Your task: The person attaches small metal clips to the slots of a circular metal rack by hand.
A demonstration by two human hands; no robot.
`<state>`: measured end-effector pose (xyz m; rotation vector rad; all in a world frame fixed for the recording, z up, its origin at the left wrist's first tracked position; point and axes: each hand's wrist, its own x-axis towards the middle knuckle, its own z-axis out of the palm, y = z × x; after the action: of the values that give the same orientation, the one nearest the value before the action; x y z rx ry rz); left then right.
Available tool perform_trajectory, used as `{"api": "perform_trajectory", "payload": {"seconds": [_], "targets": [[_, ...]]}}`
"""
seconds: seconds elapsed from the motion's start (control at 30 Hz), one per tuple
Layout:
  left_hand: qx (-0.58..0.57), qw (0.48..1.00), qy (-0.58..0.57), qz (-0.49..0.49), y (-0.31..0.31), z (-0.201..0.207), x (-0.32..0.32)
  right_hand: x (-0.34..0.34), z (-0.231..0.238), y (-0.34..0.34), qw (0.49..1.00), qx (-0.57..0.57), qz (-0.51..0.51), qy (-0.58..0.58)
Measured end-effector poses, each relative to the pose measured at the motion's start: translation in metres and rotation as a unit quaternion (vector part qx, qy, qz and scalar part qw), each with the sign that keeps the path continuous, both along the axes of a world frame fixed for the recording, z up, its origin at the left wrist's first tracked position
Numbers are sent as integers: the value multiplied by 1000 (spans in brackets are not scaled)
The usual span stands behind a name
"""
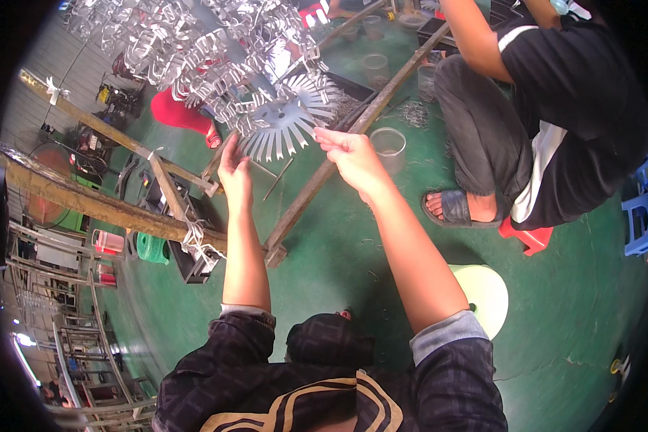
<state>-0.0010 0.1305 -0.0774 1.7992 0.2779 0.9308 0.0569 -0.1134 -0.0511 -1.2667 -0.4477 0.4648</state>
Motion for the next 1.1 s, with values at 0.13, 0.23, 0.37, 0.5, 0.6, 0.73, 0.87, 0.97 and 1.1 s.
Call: {"api": "perform_trajectory", "payload": {"seconds": [0.13,0.23,0.37,0.5,0.6,0.73,0.87,0.97,1.1], "targets": [[-1,1000,16,-9,3,8,4,-6,0,4,1000,-1,19,0],[-15,999,26,-23,9,11,7,-11,0,9,1000,2,29,2],[-21,998,13,-57,24,3,16,-14,1,10,999,0,34,0],[-12,998,28,-60,36,-3,22,-17,2,12,999,-4,41,-10],[-19,995,66,-69,41,-1,25,-18,-1,14,999,-5,40,-7],[-18,1000,12,19,29,4,14,-24,2,18,999,0,34,1],[24,987,-61,147,-31,8,-28,-26,3,14,999,-21,29,-21],[39,989,-124,68,-82,29,-43,-28,3,16,998,-28,43,-21],[-12,997,-72,21,-101,59,-30,-29,4,15,999,-19,44,-23]]}}
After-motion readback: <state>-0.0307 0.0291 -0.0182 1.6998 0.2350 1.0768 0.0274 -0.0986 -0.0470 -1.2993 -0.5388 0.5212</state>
